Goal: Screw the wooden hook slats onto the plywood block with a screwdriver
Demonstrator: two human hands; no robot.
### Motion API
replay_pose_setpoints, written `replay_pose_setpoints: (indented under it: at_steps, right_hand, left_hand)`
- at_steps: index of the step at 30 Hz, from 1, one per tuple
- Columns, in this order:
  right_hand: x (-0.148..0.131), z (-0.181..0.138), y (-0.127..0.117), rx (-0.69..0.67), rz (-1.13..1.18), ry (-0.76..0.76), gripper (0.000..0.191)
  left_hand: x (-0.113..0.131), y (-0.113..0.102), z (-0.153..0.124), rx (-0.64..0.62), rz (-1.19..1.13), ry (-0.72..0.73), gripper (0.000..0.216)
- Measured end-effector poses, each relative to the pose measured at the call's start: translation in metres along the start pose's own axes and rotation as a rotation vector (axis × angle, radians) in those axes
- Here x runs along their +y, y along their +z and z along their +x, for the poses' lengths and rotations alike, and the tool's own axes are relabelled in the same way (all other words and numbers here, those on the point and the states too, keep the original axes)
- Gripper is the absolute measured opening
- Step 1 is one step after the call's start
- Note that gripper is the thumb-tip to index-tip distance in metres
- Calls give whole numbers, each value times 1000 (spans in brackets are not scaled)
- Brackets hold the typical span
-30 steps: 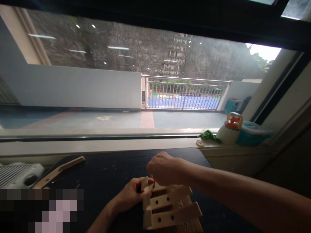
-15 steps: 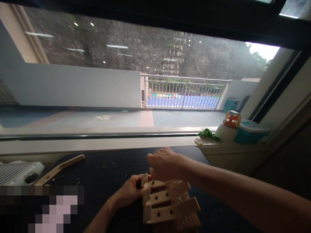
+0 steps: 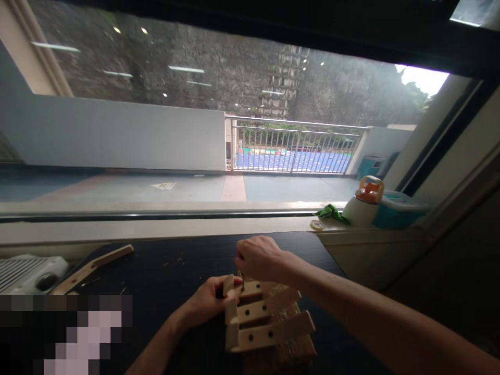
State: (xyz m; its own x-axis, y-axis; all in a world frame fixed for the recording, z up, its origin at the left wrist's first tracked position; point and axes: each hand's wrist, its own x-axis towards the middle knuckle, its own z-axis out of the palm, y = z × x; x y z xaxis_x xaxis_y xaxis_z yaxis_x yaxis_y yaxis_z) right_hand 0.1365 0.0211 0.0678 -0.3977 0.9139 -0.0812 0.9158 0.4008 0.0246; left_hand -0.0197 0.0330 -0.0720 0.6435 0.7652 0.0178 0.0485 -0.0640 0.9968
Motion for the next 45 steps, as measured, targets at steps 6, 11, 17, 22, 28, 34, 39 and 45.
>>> replay_pose_setpoints:
  at_steps: [6,11,17,22,28,34,39,45]
  right_hand:
    - [30,-22,6,77,132,112,19]
    - [34,-33,2,63,86,87,20]
    - [36,-33,-2,34,81,-91,22]
    - [37,-35,0,42,69,-197,18]
    - [38,-36,2,19,78,-226,15]
    - [42,-32,-4,-39,143,-362,13]
    - [40,-28,-8,-80,129,-438,15]
    - [27,-24,1,-46,-1,-479,14]
  left_hand:
    - [-3,-1,0,9,39,-19,33]
    - [-1,-1,-1,18,69,-35,33]
    - [0,-1,0,23,93,-36,34]
    - [-3,-2,0,22,76,-46,34]
    - [1,-3,-1,-3,81,-39,33]
    - [2,-3,-1,-20,90,-47,35]
    - [2,-3,-1,7,114,-52,33]
    - [1,-1,0,14,110,-45,32]
